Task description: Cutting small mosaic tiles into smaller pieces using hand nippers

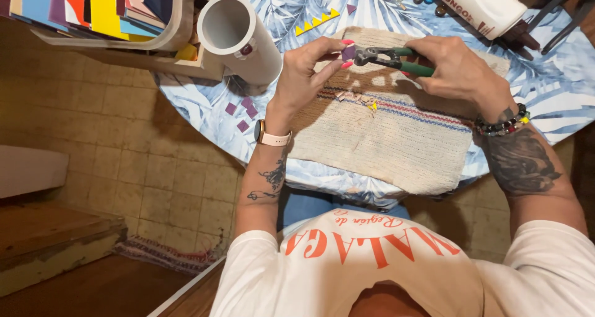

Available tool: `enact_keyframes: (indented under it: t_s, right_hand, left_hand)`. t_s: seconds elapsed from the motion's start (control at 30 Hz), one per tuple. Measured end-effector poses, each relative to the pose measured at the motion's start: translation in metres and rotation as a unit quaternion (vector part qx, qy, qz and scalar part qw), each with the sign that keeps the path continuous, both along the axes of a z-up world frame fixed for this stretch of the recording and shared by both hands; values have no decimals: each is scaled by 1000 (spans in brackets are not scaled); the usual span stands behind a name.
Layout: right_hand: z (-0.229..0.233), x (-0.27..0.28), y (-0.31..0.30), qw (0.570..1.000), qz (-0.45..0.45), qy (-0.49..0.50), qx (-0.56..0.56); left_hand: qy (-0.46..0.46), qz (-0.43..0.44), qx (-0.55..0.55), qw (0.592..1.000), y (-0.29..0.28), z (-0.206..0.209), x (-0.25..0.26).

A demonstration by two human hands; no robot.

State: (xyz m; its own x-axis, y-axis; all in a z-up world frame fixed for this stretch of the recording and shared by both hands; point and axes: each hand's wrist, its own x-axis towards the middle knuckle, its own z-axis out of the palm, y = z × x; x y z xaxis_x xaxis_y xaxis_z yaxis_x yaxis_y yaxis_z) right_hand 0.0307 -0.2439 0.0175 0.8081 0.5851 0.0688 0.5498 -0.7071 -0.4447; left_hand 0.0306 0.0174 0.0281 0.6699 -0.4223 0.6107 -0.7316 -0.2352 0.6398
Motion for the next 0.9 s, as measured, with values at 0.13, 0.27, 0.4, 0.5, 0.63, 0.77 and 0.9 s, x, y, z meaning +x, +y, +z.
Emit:
enact_keyframes:
  t_s: [0.13,0.27,0.4,0.5,0.63,0.77,0.9]
  right_hand:
    - [1,0,1,1000,18,-12,10]
    - [0,0,1,1000,17,-13,6]
    - [-1,0,0,1000,12,-7,-4]
    - [-1,-1,0,1000,11,-12,-3]
    - [-2,0,0,1000,15,-14,-12]
    - [-1,-1,0,1000,7,-9,-12]
    - [-4,0,-1,1000,12,-19,-9]
  left_hand:
    - [1,-6,12,1000,0,-1,1]
    - [16,-21,11,1000,1,-1,0]
    - [1,-23,29,999,1,-4,1]
    - [-3,-19,36,999,0,-3,0]
    - [13,-37,24,999,-1,2,-2]
    - [0,-33,34,999,0,0,-1]
    - [5,-33,32,999,0,1,-2]
